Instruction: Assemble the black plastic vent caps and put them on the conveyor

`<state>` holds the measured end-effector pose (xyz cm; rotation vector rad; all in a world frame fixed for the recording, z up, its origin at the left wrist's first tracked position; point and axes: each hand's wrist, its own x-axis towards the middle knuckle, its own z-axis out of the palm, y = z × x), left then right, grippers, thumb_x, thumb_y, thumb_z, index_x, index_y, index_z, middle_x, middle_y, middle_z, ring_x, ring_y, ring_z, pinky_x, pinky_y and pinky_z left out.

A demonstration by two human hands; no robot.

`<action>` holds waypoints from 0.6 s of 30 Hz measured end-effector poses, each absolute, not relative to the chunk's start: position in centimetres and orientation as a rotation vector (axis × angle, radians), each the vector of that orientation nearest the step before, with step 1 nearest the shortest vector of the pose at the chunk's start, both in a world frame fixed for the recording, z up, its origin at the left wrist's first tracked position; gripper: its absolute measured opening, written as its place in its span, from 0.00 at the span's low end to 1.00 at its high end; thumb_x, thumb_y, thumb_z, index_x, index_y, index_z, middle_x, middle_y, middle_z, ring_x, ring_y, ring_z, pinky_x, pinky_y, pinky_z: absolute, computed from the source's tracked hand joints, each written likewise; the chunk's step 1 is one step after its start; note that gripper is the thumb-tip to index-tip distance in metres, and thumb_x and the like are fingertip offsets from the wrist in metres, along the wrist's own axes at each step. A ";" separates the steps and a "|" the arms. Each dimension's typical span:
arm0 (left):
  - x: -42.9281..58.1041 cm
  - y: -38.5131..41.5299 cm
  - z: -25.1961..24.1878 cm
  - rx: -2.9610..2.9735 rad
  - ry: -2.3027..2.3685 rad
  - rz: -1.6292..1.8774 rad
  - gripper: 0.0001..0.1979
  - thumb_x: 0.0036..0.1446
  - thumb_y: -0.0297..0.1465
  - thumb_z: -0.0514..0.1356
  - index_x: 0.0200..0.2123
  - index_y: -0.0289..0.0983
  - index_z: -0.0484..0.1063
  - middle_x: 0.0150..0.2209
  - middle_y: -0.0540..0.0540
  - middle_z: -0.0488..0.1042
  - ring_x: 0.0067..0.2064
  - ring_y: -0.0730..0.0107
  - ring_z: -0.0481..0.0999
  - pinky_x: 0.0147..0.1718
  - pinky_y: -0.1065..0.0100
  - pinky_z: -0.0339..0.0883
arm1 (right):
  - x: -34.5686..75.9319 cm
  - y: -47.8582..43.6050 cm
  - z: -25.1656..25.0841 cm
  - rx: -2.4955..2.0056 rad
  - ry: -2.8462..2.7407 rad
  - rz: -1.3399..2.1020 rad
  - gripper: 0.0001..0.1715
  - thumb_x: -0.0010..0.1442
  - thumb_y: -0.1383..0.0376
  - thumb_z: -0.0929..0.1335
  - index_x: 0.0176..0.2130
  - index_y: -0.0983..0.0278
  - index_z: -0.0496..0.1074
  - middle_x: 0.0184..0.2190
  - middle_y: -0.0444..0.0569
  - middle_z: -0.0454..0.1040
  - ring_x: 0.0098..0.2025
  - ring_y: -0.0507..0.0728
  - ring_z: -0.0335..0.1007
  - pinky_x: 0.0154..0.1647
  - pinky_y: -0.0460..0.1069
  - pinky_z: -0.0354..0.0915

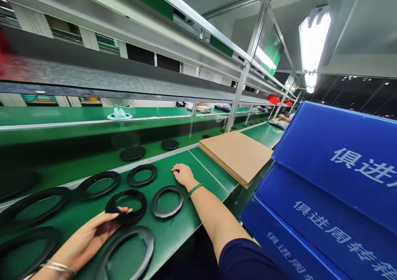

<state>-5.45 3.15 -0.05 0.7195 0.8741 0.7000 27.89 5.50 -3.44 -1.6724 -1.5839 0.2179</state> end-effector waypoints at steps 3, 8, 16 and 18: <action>-5.3 3.1 -1.1 0.989 0.869 0.644 0.18 0.41 0.31 0.73 0.38 0.35 0.79 0.41 0.42 0.83 0.46 0.57 0.81 0.48 0.65 0.75 | 28.0 5.3 -3.7 -1.661 -1.573 0.209 0.13 0.59 0.75 0.69 0.38 0.61 0.80 0.46 0.47 0.78 0.56 0.56 0.70 0.64 0.53 0.62; -4.6 3.0 -1.7 1.178 0.854 0.754 0.22 0.32 0.35 0.75 0.33 0.37 0.74 0.40 0.40 0.83 0.48 0.50 0.80 0.55 0.52 0.69 | 28.4 6.0 -4.0 -1.668 -1.548 0.183 0.13 0.59 0.76 0.68 0.38 0.62 0.80 0.46 0.48 0.78 0.55 0.56 0.71 0.63 0.54 0.62; -3.9 2.2 -1.0 1.288 0.914 0.721 0.18 0.35 0.36 0.71 0.32 0.37 0.74 0.41 0.37 0.83 0.46 0.46 0.80 0.54 0.50 0.68 | 30.8 10.8 -4.2 -1.707 -1.523 0.194 0.04 0.61 0.72 0.71 0.39 0.66 0.77 0.47 0.50 0.77 0.55 0.59 0.70 0.63 0.61 0.61; -3.7 2.1 -0.8 1.298 0.929 0.717 0.16 0.35 0.35 0.70 0.30 0.37 0.74 0.40 0.37 0.83 0.46 0.46 0.80 0.53 0.51 0.69 | 31.0 12.5 -4.2 -1.715 -1.517 0.215 0.03 0.62 0.69 0.71 0.39 0.66 0.77 0.48 0.51 0.76 0.54 0.59 0.70 0.63 0.61 0.61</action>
